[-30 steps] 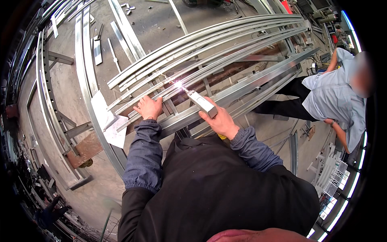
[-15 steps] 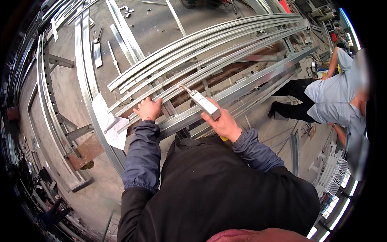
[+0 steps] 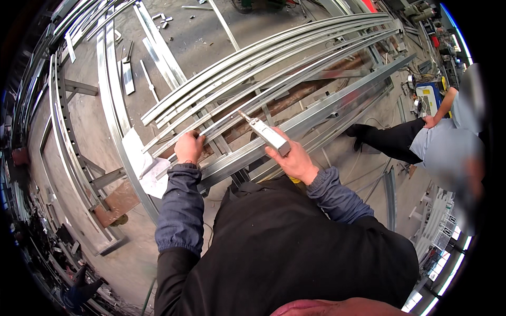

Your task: The person welds metal bars onto a curved metal frame using a handheld welding tool. They repeatedly pick up metal bars, position them on the frame, and weld them in place. The person also adjusts the bars and the welding tool during the process.

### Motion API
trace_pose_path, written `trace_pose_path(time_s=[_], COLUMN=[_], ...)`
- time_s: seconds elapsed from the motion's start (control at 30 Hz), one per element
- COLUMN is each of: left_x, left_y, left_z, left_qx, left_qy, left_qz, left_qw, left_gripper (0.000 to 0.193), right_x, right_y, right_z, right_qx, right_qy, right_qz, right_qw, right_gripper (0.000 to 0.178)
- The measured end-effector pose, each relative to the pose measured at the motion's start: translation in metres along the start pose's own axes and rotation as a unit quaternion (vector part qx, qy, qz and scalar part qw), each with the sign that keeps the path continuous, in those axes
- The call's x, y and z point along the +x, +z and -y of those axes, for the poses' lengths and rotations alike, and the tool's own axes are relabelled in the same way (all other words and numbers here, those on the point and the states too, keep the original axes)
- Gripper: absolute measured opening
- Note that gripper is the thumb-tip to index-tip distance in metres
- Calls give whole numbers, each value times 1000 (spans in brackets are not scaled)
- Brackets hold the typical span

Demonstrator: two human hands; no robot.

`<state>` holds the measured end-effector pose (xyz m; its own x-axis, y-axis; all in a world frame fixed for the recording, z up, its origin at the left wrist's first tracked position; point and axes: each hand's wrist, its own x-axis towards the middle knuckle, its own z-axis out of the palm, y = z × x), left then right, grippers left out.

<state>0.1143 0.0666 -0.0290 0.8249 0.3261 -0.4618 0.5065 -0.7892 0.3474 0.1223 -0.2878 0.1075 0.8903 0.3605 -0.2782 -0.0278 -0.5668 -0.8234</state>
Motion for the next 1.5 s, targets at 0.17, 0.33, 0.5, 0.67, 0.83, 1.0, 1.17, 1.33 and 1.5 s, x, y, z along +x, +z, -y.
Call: trace_pose_path(time_s=[0.17,0.33,0.5,0.67,0.83,1.0,1.17,1.33,1.5], left_x=[-9,-10,-8,-7,-6,-7,-7,-7,-5], left_y=[10,13,19,20,18,17,16,14,14], left_z=[-2,0,5,4,4,3,3,2,3], left_qx=[62,57,67,54,51,46,39,44,53], left_qy=[74,90,95,94,89,96,96,94,98], left_qz=[-94,-90,-84,-88,-86,-90,-88,-79,-78], left_qw=[991,990,990,990,991,990,991,992,991], left_gripper=[29,28,30,32,33,29,28,28,29], right_x=[5,9,12,13,15,16,16,16,15], right_y=[4,8,9,11,12,13,14,17,19], right_z=[2,-3,-1,0,2,2,3,1,-1], right_qx=[-13,-17,-23,-25,-28,-28,-32,-35,-36], right_qy=[0,-1,11,9,20,27,15,10,6], right_qz=[12,25,43,40,49,52,46,41,35], right_qw=[1000,1000,999,999,998,998,998,998,999], right_gripper=[72,73,73,73,75,76,75,74,73])
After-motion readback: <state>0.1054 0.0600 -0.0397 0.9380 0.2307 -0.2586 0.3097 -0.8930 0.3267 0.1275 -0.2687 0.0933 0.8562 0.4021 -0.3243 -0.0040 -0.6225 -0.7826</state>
